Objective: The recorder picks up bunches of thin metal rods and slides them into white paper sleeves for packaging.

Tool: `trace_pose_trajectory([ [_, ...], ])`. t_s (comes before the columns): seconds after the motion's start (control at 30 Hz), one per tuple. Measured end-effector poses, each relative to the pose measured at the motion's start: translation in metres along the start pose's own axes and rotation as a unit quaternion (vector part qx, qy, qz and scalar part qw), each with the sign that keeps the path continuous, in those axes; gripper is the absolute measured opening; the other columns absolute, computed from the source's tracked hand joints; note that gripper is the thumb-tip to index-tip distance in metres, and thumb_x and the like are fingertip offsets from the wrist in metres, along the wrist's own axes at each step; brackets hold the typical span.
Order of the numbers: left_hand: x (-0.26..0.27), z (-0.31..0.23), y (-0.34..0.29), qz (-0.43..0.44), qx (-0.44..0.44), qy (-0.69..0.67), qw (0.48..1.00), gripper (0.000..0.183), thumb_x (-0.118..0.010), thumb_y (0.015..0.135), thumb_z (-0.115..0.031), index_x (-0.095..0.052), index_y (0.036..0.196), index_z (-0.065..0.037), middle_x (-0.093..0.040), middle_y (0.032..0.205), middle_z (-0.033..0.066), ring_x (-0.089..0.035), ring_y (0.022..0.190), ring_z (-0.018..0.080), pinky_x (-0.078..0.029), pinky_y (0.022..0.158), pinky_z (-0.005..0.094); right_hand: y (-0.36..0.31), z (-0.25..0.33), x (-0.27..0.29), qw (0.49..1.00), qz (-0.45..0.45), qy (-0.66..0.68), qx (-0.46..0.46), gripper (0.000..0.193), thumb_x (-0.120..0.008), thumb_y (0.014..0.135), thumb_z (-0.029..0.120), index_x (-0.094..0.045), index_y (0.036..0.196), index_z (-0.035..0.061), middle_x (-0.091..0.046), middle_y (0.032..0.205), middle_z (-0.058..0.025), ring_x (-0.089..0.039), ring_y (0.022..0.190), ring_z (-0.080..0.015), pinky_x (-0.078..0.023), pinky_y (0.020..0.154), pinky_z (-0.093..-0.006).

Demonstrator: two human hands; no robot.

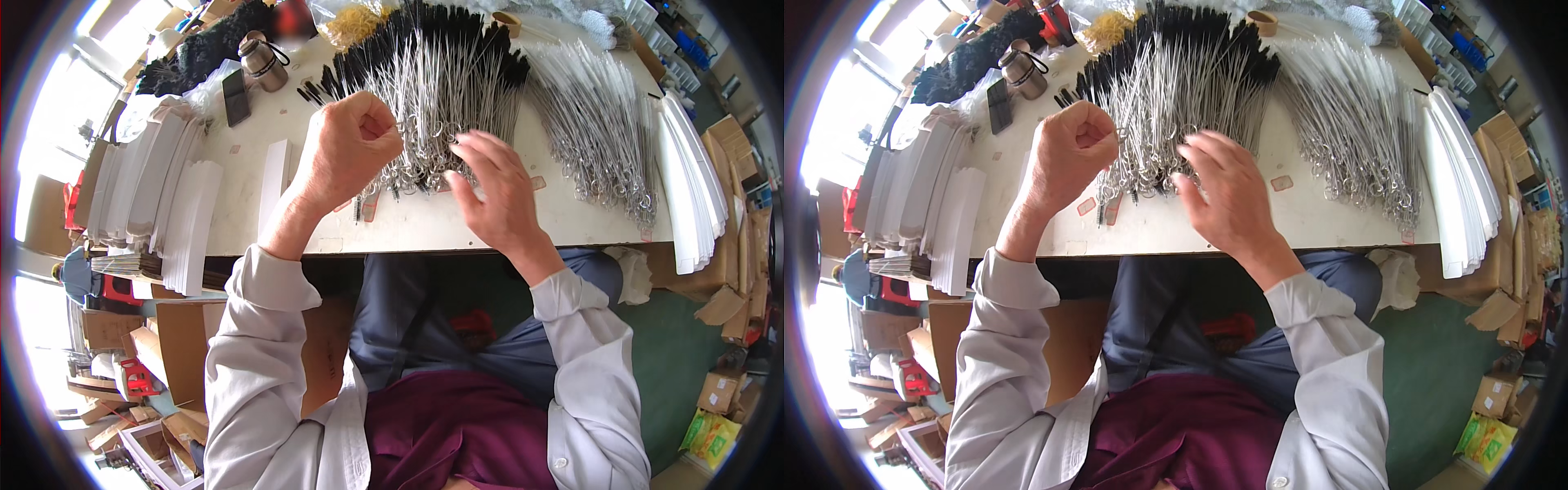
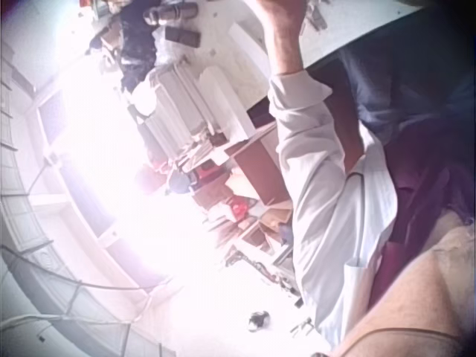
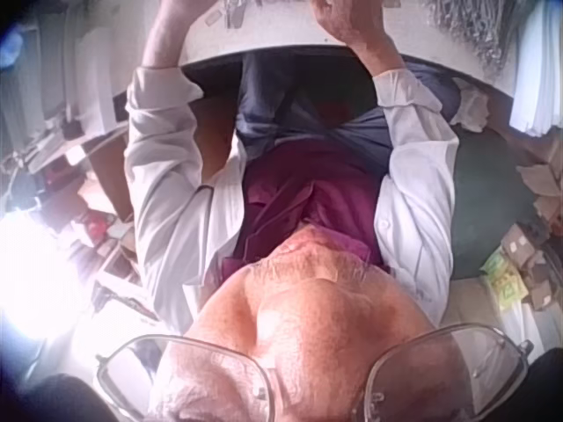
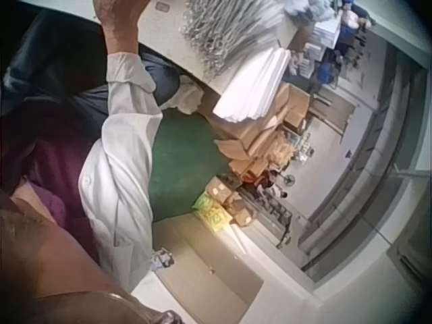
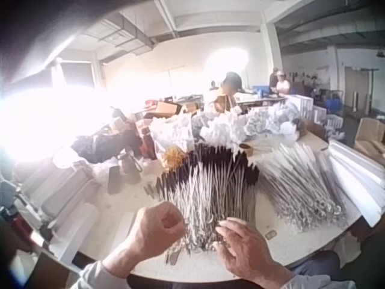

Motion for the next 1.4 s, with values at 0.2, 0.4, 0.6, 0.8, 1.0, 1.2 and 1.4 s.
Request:
trace_pose_trajectory([
  [0.2,0.039,-0.017,0.006,-0.149,-0.064,0.019,0.987,0.009,-0.073,0.086,-0.006,-0.065,0.083,-0.001,-0.071,0.077,0.0055,-0.068,0.072,0.0083,-0.056,0.067,0.0262,0.042,-0.007,-0.074,0.988,0.114,-0.091,0.049,0.06,-0.059,0.1,0.036,-0.053,0.142,-0.0064,-0.053,0.149,-0.0211,-0.043,0.145,-0.0338,-0.028,0.125,-0.0436],
  [0.4,0.08,-0.031,0.003,-0.152,-0.152,-0.259,0.942,0.006,-0.059,0.097,0.001,-0.064,0.099,0.004,-0.072,0.109,0.0208,-0.075,0.086,0.0234,-0.064,0.07,0.0324,0.037,-0.017,-0.093,0.985,0.113,-0.117,0.052,0.065,-0.054,0.103,0.041,-0.049,0.145,-0.0093,-0.049,0.152,-0.0237,-0.041,0.146,-0.0348,-0.026,0.126,-0.0444],
  [0.6,0.122,-0.057,-0.016,-0.226,-0.221,-0.263,0.911,0.013,-0.053,0.103,-0.005,-0.063,0.1,0.003,-0.07,0.111,0.0307,-0.075,0.097,0.0349,-0.064,0.079,0.0419,0.038,-0.02,-0.09,0.988,0.106,-0.11,0.033,0.065,-0.054,0.103,0.042,-0.049,0.145,-0.008,-0.049,0.152,-0.0233,-0.041,0.146,-0.036,-0.026,0.125,-0.0465],
  [0.8,0.11,-0.093,-0.049,-0.211,-0.292,-0.163,0.919,0.018,-0.045,0.108,-0.008,-0.053,0.094,0.0,-0.067,0.118,0.0357,-0.073,0.103,0.0401,-0.063,0.08,0.0454,0.034,0.005,-0.042,0.99,-0.004,0.127,-0.062,0.061,-0.051,0.105,0.053,-0.066,0.125,-0.0031,-0.066,0.132,-0.0197,-0.058,0.13,-0.0339,-0.041,0.114,-0.0473],
  [1.0,-0.001,-0.113,-0.079,-0.116,-0.365,-0.128,0.915,0.016,-0.063,0.092,0.006,-0.048,0.092,-0.001,-0.068,0.118,0.034,-0.074,0.099,0.0361,-0.062,0.08,0.0429,0.009,0.022,-0.009,0.674,0.04,0.665,-0.32,0.08,-0.028,0.108,0.063,-0.054,0.137,-0.0072,-0.068,0.127,-0.0236,-0.066,0.118,-0.0321,-0.048,0.107,-0.0442],
  [1.2,-0.069,-0.124,-0.102,0.013,-0.401,-0.037,0.915,0.025,-0.074,0.08,0.007,-0.052,0.089,0.0,-0.069,0.116,0.033,-0.072,0.103,0.0468,-0.062,0.083,0.0451,-0.024,0.003,0.028,0.575,-0.05,0.734,-0.358,0.063,-0.033,0.113,0.045,-0.05,0.138,-0.0098,-0.074,0.107,-0.0214,-0.072,0.103,-0.0321,-0.055,0.097,-0.0447],
  [1.4,-0.121,-0.119,-0.114,0.028,-0.448,0.042,0.892,0.022,-0.077,0.075,0.005,-0.058,0.084,-0.001,-0.068,0.111,0.0246,-0.072,0.097,0.0407,-0.062,0.081,0.0442,-0.069,-0.042,0.042,0.52,-0.193,0.695,-0.459,0.036,-0.049,0.111,0.028,-0.063,0.124,-0.0025,-0.046,0.07,0.0023,-0.046,0.062,-0.0131,-0.044,0.061,-0.0319],
])
Point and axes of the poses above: each hand's wrist, its own y-axis towards the middle knuckle, its own x-axis out of the back of the hand, z = x × y, the point moved 8 cm from there along y, towards the middle knuckle
